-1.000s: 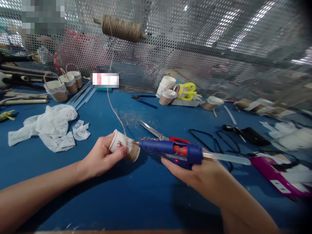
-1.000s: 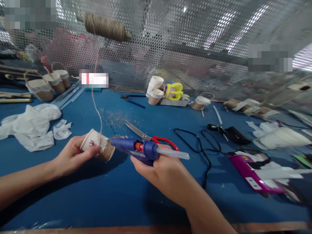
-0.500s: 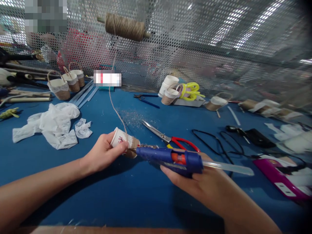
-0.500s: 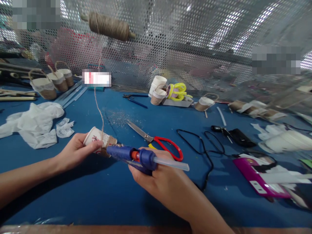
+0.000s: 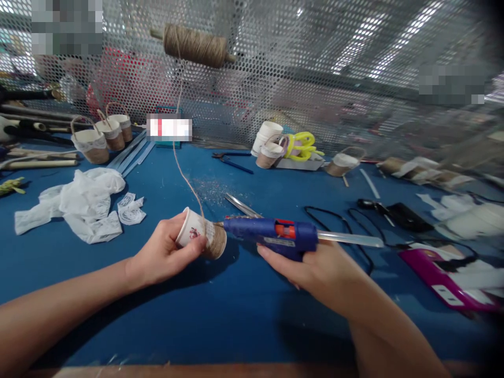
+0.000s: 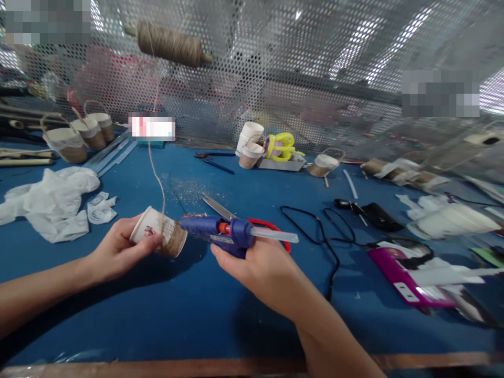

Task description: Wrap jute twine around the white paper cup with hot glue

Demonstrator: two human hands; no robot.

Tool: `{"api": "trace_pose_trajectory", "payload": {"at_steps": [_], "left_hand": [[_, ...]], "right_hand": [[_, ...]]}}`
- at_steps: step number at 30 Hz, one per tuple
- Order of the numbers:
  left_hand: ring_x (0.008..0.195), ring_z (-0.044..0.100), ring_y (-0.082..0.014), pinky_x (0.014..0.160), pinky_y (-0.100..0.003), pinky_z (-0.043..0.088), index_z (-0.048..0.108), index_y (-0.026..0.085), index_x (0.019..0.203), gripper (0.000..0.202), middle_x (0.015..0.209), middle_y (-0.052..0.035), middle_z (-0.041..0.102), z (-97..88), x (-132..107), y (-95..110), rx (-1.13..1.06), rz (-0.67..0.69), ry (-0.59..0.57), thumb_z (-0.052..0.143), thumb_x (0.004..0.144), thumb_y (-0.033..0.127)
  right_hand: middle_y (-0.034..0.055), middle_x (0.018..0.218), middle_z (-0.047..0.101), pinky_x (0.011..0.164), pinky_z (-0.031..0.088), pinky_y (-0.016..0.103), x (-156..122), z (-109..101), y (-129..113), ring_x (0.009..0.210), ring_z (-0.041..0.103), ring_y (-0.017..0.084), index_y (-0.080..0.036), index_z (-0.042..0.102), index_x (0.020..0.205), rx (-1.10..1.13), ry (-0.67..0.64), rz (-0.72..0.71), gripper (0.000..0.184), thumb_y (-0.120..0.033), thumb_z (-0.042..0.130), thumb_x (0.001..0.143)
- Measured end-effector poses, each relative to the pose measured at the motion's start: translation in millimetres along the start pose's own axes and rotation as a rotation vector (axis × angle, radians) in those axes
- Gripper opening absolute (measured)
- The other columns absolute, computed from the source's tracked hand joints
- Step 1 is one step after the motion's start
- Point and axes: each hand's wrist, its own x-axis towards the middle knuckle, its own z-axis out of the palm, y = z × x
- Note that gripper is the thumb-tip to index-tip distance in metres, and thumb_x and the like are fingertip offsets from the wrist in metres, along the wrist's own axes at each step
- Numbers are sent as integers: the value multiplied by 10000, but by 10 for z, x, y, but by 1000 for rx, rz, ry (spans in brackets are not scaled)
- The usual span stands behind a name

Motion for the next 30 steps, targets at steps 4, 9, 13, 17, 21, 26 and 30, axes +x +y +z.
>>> {"api": "trace_pose_trajectory", "payload": {"at_steps": [4,9,13,17,21,26,30], "left_hand": [[550,410,-92,503,-203,360,531,121,637,213,610,-2,476,-9,0,9,24,37,16,450,802,230],[551,419,-90,510,-199,372,544,121,725,182,633,5,493,-1,0,-20,-54,-78,39,465,798,268],[577,462,-99,538,-200,394,556,115,788,203,669,-3,535,15,0,-38,-154,-156,48,475,792,301],[581,473,-103,557,-206,408,561,112,801,215,673,-6,551,25,-8,-28,-198,-167,54,488,780,313],[561,457,-97,533,-198,399,550,118,783,193,650,5,529,32,-14,-13,-200,-146,66,497,775,304],[579,453,-104,530,-200,397,557,114,799,201,663,-5,520,23,-12,-4,-133,-107,57,476,792,298],[568,426,-100,527,-205,389,546,121,734,185,647,-4,497,17,-24,12,-49,-41,37,466,796,276]], "right_hand": [[-38,337,447,383,357,228,140,-72,-74,317,429,88,-197,462,454,415,-156,466,363,-341,497,785],[-46,435,485,450,408,236,283,-75,46,409,475,101,-185,528,667,811,-29,707,228,-400,581,720],[12,624,582,511,434,244,399,50,398,557,542,125,-172,552,753,732,147,907,260,-421,606,699],[-11,464,466,418,390,228,546,242,724,406,435,84,-172,496,586,618,98,1043,290,-390,521,776],[9,427,462,397,387,239,662,370,864,405,460,107,-168,510,550,552,43,1077,301,-368,524,774],[109,644,587,565,417,281,792,259,620,732,564,209,-154,568,612,449,72,930,203,-300,571,753],[70,766,641,657,426,270,922,218,99,773,569,176,-176,639,675,600,-69,679,338,-467,498,777]]}}
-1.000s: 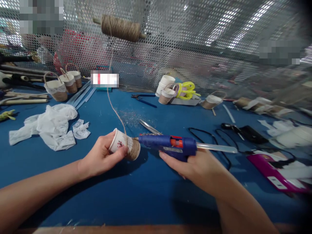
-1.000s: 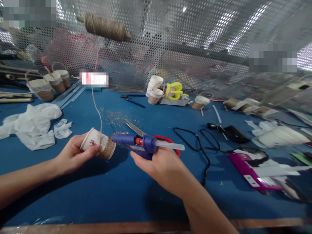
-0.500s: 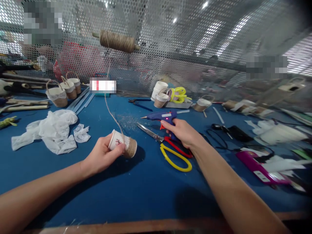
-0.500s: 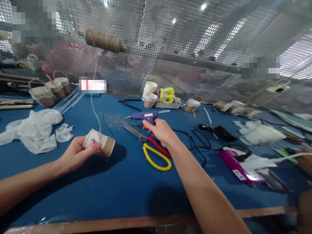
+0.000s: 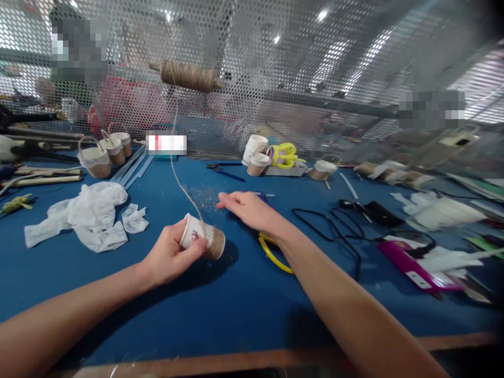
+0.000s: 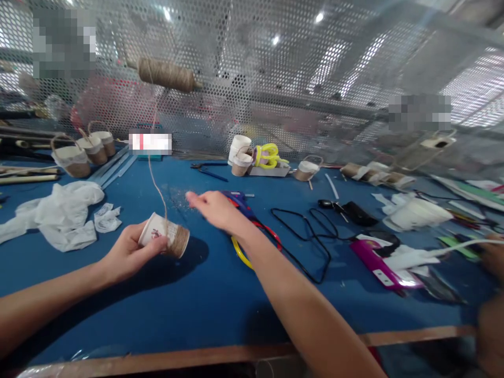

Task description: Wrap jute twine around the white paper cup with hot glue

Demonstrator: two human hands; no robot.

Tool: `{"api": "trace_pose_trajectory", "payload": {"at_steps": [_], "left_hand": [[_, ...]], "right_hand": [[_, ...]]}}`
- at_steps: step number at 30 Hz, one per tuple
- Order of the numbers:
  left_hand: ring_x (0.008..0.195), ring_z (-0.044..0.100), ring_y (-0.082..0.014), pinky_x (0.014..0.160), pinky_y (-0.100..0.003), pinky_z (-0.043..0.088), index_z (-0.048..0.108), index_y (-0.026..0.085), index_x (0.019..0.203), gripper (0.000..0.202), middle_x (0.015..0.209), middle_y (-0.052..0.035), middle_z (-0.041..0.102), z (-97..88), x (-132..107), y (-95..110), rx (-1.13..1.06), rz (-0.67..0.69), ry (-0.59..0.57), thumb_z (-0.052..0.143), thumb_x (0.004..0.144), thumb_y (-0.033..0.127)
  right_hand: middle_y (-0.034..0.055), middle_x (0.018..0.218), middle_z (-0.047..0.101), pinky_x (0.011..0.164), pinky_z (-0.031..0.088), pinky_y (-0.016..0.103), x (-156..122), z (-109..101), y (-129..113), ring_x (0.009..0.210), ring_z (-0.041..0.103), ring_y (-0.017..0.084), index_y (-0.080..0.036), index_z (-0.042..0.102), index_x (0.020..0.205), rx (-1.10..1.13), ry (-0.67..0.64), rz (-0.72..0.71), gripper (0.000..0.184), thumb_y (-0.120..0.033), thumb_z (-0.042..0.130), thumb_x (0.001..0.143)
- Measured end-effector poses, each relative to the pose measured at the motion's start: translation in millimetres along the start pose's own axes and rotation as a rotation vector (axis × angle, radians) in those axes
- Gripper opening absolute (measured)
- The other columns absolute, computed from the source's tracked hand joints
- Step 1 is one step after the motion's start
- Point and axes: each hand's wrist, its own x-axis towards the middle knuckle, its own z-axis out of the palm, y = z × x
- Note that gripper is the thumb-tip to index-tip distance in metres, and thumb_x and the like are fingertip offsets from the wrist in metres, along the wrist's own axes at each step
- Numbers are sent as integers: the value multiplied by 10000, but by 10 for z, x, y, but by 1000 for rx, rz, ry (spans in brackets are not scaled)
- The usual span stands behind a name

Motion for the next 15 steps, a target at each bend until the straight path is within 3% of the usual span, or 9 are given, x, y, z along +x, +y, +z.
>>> {"api": "trace_pose_trajectory", "payload": {"at_steps": [2,4,9,12,15], "left_hand": [[549,400,-92,519,-204,376,524,129,675,176,622,9,468,2,-9,12,29,37,6,476,784,258],[535,381,-86,514,-202,363,508,134,640,176,605,19,450,5,-14,25,27,46,8,490,770,252],[506,395,-83,504,-200,357,548,127,682,216,574,24,495,6,15,63,-205,-164,-6,498,758,323],[493,426,-92,510,-210,362,583,113,669,269,554,11,536,9,39,90,-320,-324,3,520,720,370],[485,440,-97,507,-215,366,597,112,658,266,553,5,553,25,34,102,-360,-382,4,537,699,367]], "right_hand": [[49,797,648,666,434,267,-80,167,-155,731,569,145,-179,645,737,162,-260,-121,409,-514,419,803],[37,756,635,642,437,271,-133,277,-242,669,554,131,-162,624,766,345,-297,-195,352,-491,499,764],[3,697,603,671,427,261,-291,205,-267,652,529,108,-153,602,702,529,-6,-276,230,-375,652,668],[5,703,618,671,434,260,-407,107,-237,659,538,111,-161,623,709,524,77,-276,202,-359,650,678],[8,698,626,663,444,271,-453,100,-189,655,547,120,-167,628,709,507,146,-283,196,-360,645,684]]}}
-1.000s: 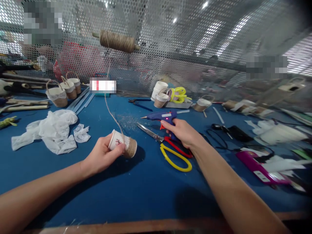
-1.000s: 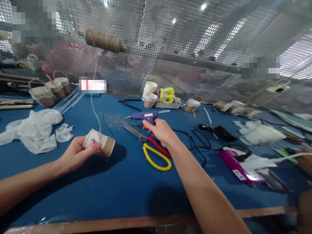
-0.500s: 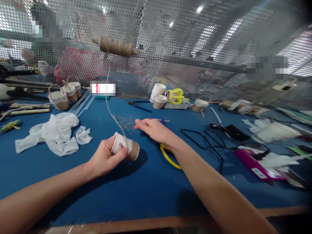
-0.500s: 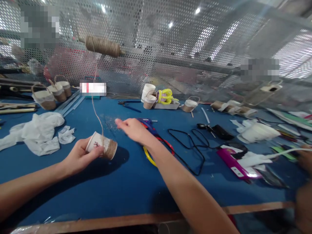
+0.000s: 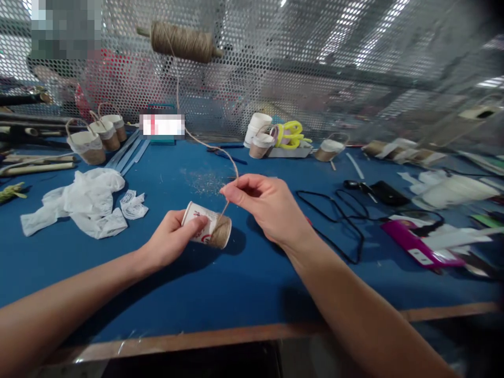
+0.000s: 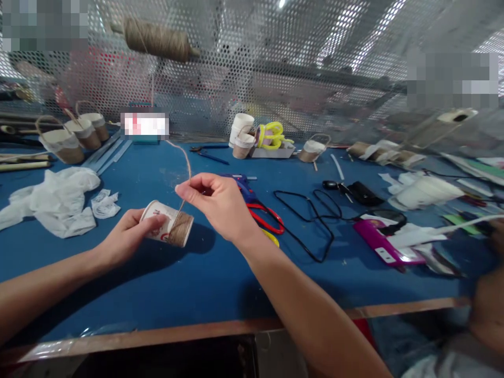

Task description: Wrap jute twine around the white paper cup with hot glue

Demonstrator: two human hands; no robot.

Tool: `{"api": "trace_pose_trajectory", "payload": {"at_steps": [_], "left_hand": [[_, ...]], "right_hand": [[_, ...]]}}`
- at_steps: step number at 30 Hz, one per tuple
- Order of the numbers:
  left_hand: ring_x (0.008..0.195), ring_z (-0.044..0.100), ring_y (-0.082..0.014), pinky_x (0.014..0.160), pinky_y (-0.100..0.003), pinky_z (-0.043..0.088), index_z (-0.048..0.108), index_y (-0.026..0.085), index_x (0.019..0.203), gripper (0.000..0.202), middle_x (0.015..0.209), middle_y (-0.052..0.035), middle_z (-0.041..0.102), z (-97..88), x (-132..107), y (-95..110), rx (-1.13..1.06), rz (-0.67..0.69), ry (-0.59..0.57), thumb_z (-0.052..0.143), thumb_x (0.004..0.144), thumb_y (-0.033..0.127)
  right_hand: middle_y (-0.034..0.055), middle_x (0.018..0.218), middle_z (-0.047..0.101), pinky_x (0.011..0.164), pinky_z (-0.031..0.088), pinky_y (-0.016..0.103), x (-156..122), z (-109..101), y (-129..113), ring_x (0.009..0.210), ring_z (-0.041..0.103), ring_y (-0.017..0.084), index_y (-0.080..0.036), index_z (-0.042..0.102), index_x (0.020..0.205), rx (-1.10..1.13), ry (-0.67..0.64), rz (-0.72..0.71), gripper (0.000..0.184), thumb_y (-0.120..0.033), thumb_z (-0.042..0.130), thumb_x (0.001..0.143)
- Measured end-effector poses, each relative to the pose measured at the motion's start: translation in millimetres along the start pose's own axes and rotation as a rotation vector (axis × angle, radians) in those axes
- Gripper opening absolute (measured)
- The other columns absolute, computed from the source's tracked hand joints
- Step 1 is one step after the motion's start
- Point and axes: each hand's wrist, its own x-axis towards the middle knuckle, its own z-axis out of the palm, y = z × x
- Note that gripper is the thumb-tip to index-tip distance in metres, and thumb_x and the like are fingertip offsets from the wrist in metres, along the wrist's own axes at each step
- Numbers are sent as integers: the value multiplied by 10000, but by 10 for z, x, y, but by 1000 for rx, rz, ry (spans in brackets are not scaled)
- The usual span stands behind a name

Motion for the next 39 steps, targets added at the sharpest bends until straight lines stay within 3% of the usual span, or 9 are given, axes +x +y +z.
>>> {"api": "trace_pose_trajectory", "payload": {"at_steps": [10,20,30,39], "left_hand": [[576,454,-95,581,-198,395,598,129,746,225,648,12,554,5,-79,-66,80,131,-94,493,789,323],[537,407,-88,529,-194,380,574,132,668,230,603,11,516,1,-98,-82,113,198,-78,488,795,304],[497,380,-79,477,-197,336,537,146,596,243,571,18,490,-35,-111,-45,292,389,-65,467,806,248],[522,421,-100,511,-218,359,536,150,536,276,543,2,506,-36,-109,-49,373,483,-47,464,794,215]], "right_hand": [[-1,649,594,593,417,245,-2,18,133,592,500,101,-149,616,683,-137,-2,39,235,-384,617,701],[-8,629,573,566,385,237,-26,37,185,562,464,88,-150,593,664,-129,-40,95,241,-387,601,702],[-18,594,537,518,351,229,-44,72,198,537,430,84,-143,598,650,-103,-110,159,256,-397,619,678],[-2,618,577,538,375,234,-76,93,201,557,467,96,-147,624,671,-175,-114,121,259,-401,587,709]]}}
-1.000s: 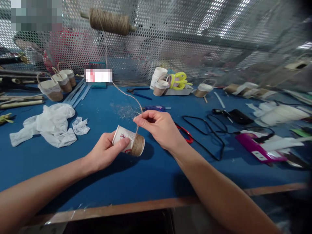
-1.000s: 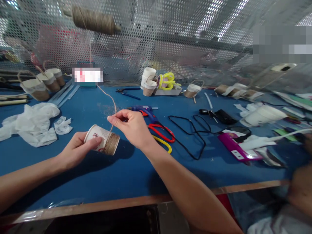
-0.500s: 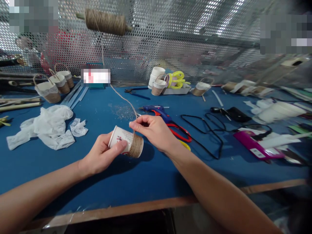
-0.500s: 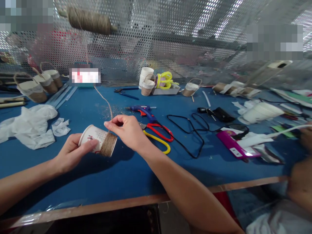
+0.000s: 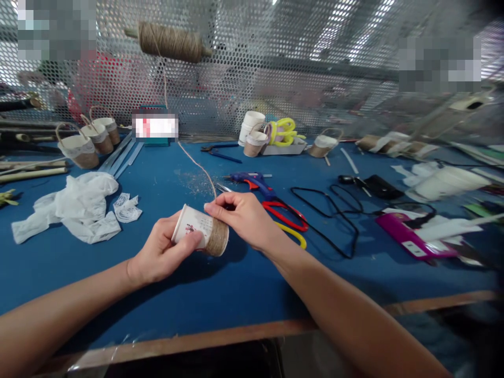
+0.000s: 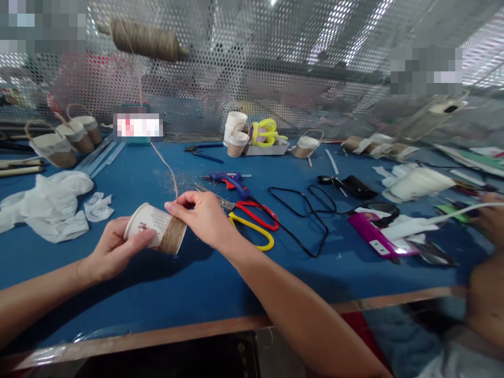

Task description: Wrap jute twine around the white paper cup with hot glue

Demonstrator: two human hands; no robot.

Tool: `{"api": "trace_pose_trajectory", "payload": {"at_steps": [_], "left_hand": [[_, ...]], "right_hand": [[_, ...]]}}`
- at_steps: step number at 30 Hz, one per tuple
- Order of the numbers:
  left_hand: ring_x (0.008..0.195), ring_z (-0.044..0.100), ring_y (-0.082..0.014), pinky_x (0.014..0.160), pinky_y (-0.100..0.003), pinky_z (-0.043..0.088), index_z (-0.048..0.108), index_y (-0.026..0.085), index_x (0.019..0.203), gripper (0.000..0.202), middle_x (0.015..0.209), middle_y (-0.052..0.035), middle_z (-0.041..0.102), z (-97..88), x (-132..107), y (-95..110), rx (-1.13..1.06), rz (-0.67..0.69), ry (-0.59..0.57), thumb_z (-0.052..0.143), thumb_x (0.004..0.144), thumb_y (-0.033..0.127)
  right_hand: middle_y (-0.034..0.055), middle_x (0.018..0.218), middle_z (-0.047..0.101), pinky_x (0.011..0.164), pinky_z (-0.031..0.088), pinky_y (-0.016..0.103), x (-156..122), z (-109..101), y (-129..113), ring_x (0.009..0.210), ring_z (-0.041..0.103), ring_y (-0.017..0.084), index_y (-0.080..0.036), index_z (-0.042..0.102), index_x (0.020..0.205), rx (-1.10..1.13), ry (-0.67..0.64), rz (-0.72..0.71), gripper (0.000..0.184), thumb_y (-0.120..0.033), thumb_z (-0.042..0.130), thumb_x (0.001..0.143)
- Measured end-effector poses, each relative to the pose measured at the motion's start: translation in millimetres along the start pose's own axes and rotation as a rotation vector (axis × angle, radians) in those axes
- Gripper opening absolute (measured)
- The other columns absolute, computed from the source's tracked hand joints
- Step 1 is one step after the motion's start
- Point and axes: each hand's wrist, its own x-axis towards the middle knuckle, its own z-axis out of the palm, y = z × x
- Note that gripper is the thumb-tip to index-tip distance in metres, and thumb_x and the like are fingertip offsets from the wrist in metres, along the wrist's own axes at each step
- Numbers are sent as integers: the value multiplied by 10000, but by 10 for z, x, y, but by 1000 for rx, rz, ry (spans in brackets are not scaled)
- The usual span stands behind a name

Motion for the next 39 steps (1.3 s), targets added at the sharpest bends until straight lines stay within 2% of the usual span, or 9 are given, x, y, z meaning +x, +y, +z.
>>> {"api": "trace_pose_trajectory", "payload": {"at_steps": [4,7,9,12,17,27,33,35,39], "left_hand": [[527,436,-99,527,-217,374,551,143,540,264,557,2,527,-2,-1,-25,-45,-45,13,491,778,239],[542,458,-100,533,-214,385,584,131,619,219,601,-1,564,6,26,-56,-170,-177,69,518,764,280],[542,470,-97,546,-212,391,598,122,659,210,614,4,585,20,63,-78,-296,-288,138,535,751,300],[556,495,-96,578,-210,396,615,109,687,214,608,4,603,40,128,-107,-500,-409,213,567,727,313],[527,496,-84,540,-195,374,625,98,698,229,583,6,599,26,209,-111,-696,-549,274,611,696,326],[615,526,-114,622,-228,385,647,103,799,280,651,-9,627,-41,220,-154,-527,-413,225,609,711,366],[743,543,-152,736,-274,385,635,145,681,319,762,-36,642,-157,312,-313,-329,-278,599,458,796,385],[756,564,-153,775,-280,384,580,167,567,319,696,-23,637,-214,354,-349,-304,-234,663,472,788,368],[573,560,-140,674,-279,429,419,183,387,455,384,26,445,-261,395,-357,-350,-233,556,486,784,395]], "right_hand": [[11,631,601,583,406,259,31,6,38,589,516,121,-155,628,678,-73,10,-23,284,-431,576,718],[58,754,638,646,434,291,80,-23,88,699,569,163,-163,631,762,-148,103,-34,340,-483,517,751],[90,816,636,636,456,296,99,-51,100,730,585,173,-152,616,825,-69,111,19,447,-551,420,783],[107,876,631,638,477,287,85,-68,62,761,594,168,-136,591,887,78,-17,58,515,-585,352,800],[86,915,628,645,478,296,43,-17,1,731,590,153,-143,540,998,35,-175,61,367,-430,536,769],[76,889,631,723,462,329,111,26,139,774,583,169,-157,580,928,248,-47,82,331,-431,571,742],[102,955,627,639,488,302,194,-18,202,805,584,172,-155,571,927,508,-31,122,353,-469,475,795],[98,964,631,629,493,285,220,-31,211,808,584,165,-159,583,926,660,-62,164,334,-451,498,788],[85,939,646,618,499,271,230,-21,214,770,589,147,-175,596,934,799,-80,242,307,-432,506,792]]}}
